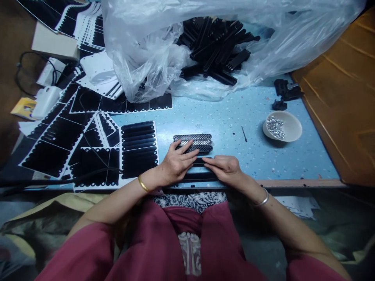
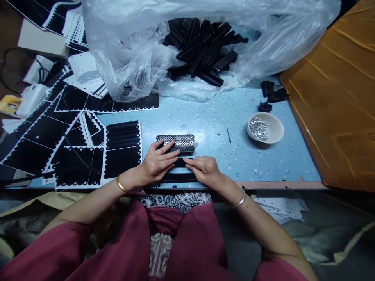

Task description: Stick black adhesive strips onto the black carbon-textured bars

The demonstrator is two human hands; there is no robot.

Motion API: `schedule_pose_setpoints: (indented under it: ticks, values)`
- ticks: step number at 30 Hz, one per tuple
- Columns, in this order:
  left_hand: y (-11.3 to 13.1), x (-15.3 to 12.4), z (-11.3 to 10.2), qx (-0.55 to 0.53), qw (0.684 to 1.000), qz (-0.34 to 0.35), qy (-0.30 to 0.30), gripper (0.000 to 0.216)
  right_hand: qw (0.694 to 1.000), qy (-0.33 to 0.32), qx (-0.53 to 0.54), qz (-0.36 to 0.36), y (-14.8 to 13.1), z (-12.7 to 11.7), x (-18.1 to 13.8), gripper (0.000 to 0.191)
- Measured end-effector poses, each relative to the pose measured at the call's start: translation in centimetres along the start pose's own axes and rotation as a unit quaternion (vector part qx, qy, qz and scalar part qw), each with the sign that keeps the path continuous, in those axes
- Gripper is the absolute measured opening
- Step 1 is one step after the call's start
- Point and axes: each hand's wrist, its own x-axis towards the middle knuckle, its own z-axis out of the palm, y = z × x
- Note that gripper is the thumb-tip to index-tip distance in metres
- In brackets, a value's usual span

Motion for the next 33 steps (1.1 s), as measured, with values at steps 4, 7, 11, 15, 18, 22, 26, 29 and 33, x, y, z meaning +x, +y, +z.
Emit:
schedule_pose_setpoints:
  ticks: [4,7,11,15,18,22,26,29,33]
  values:
    - [-0.02,-0.07,-0.06,-0.001,1.0,-0.004,0.002,0.027,0.999,-0.011,0.0,0.032,-0.1,-0.1,-0.05,0.022]
    - [-0.02,-0.16,-0.3,0.007,1.0,-0.012,0.001,0.027,1.0,-0.004,0.004,0.023,-0.24,-0.22,0.01,0.022]
    - [-0.06,-0.22,-0.5,0.021,1.0,-0.01,0.011,0.029,1.0,0.007,0.024,0.009,-0.35,-0.26,0.13,0.021]
    - [-0.24,-0.27,-0.27,0.019,1.0,0.019,-0.01,0.033,0.998,0.001,0.05,0.044,-0.26,-0.2,0.08,0.018]
    - [-0.33,-0.28,0.03,0.005,0.999,0.025,-0.032,0.038,0.995,-0.007,0.069,0.078,-0.27,-0.23,0.03,0.017]
    - [-0.37,-0.23,0.28,-0.018,0.999,0.033,-0.027,0.042,0.991,0.007,0.083,0.107,-0.37,-0.45,0.12,0.013]
    - [-0.41,-0.29,0.21,-0.038,0.999,0.028,-0.003,0.038,0.989,0.006,0.077,0.128,-0.2,-0.69,0.28,0.022]
    - [-0.56,-0.51,0.06,-0.028,0.999,0.002,0.016,0.038,0.992,-0.018,0.075,0.103,-0.08,-0.66,0.34,0.025]
    - [-0.9,-0.84,0.14,-0.025,1.0,0.018,0.004,0.044,0.994,-0.062,0.057,0.069,-0.12,-0.44,0.49,0.024]
